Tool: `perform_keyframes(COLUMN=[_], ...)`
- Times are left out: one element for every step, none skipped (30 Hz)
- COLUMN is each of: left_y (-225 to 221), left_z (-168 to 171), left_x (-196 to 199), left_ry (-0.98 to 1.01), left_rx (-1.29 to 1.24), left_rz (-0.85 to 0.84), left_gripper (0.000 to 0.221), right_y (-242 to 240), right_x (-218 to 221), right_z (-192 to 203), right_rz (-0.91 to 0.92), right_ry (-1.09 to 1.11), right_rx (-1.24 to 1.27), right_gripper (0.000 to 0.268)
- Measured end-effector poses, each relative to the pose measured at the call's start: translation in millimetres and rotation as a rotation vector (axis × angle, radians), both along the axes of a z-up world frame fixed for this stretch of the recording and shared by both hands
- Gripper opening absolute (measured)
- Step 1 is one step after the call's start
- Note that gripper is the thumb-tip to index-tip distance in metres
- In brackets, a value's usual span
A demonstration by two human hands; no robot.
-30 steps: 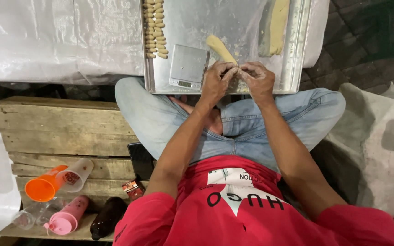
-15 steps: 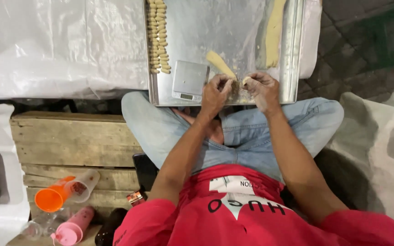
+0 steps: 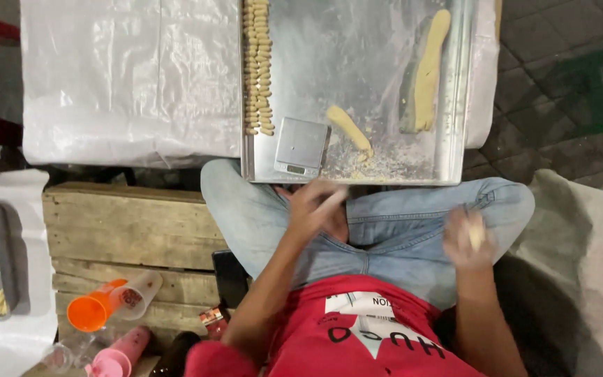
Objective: Shaping small pieces of dough into uniform cylinders and arranging them in rows on a metal tray using hands and a bench scraper.
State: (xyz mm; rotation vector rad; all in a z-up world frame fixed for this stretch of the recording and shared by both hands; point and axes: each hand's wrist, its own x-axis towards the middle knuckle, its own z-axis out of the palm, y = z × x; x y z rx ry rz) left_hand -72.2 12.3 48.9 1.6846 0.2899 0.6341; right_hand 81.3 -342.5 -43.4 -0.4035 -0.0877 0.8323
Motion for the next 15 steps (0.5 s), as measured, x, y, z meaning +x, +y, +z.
perform_keyframes(left_y=[5.2, -3.2, -12.4, -25.0, -32.8, -41.6, -51.4, -49.5, -47.7, -44.4, -37.2, -41.0, -45.1, -49.1, -52.5], left_z=[43.2, 34.1, 24.8, 17.4, 10.6, 6.3, 3.5, 4.2, 6.1, 13.7, 13.1, 14.5, 16.5, 11.3, 6.6], left_x=[-38.9, -79.9, -121.1, -167.2, -170.5, -176.8, -184.1, -178.8, -173.1, -171.6, -164.1, -165.4, -167.6, -165.7, -163.2], left_ry=[0.204, 0.207, 0.295, 0.390, 0.401, 0.396, 0.392, 0.377, 0.335, 0.312, 0.317, 0.271, 0.223, 0.201, 0.176], left_rx=[-0.397, -0.401, -0.640, -0.886, -0.898, -0.876, -0.851, -0.843, -0.852, -0.867, -0.864, -0.829, -0.794, -0.776, -0.675], left_rz=[-0.120, -0.110, -0.071, -0.029, -0.020, 0.053, 0.125, 0.127, 0.099, 0.066, 0.061, 0.026, -0.008, -0.018, 0.003], left_gripper=[0.034, 0.034, 0.038, 0.060, 0.060, 0.055, 0.049, 0.049, 0.053, 0.058, 0.058, 0.050, 0.043, 0.043, 0.039], right_y=[-25.8, -48.8, -72.3, -100.4, -83.3, -67.6, -52.3, -44.5, -36.6, -30.4, -25.3, -32.4, -39.5, -29.5, -19.0], right_x=[-22.3, -47.4, -72.3, -104.5, -107.4, -114.3, -121.8, -114.4, -106.3, -107.6, -102.2, -106.3, -111.0, -102.9, -94.6], right_z=[-2.0, -1.0, -0.2, 3.7, 14.8, 27.9, 42.0, 29.1, 17.7, 11.4, 13.8, 21.6, 30.2, 32.6, 36.2], right_rz=[0.052, 0.062, 0.134, 0.199, 0.203, 0.176, 0.147, 0.156, 0.232, 0.288, 0.281, 0.193, 0.108, 0.109, 0.156], right_ry=[0.082, 0.087, 0.202, 0.329, 0.345, 0.367, 0.389, 0.377, 0.307, 0.241, 0.241, 0.169, 0.099, 0.074, 0.096], right_rx=[0.041, 0.037, 0.103, 0.163, 0.153, 0.232, 0.310, 0.318, 0.604, 0.884, 0.887, 0.562, 0.237, 0.252, 0.421], right_gripper=[0.010, 0.010, 0.015, 0.021, 0.021, 0.025, 0.034, 0.034, 0.030, 0.027, 0.027, 0.026, 0.028, 0.028, 0.035])
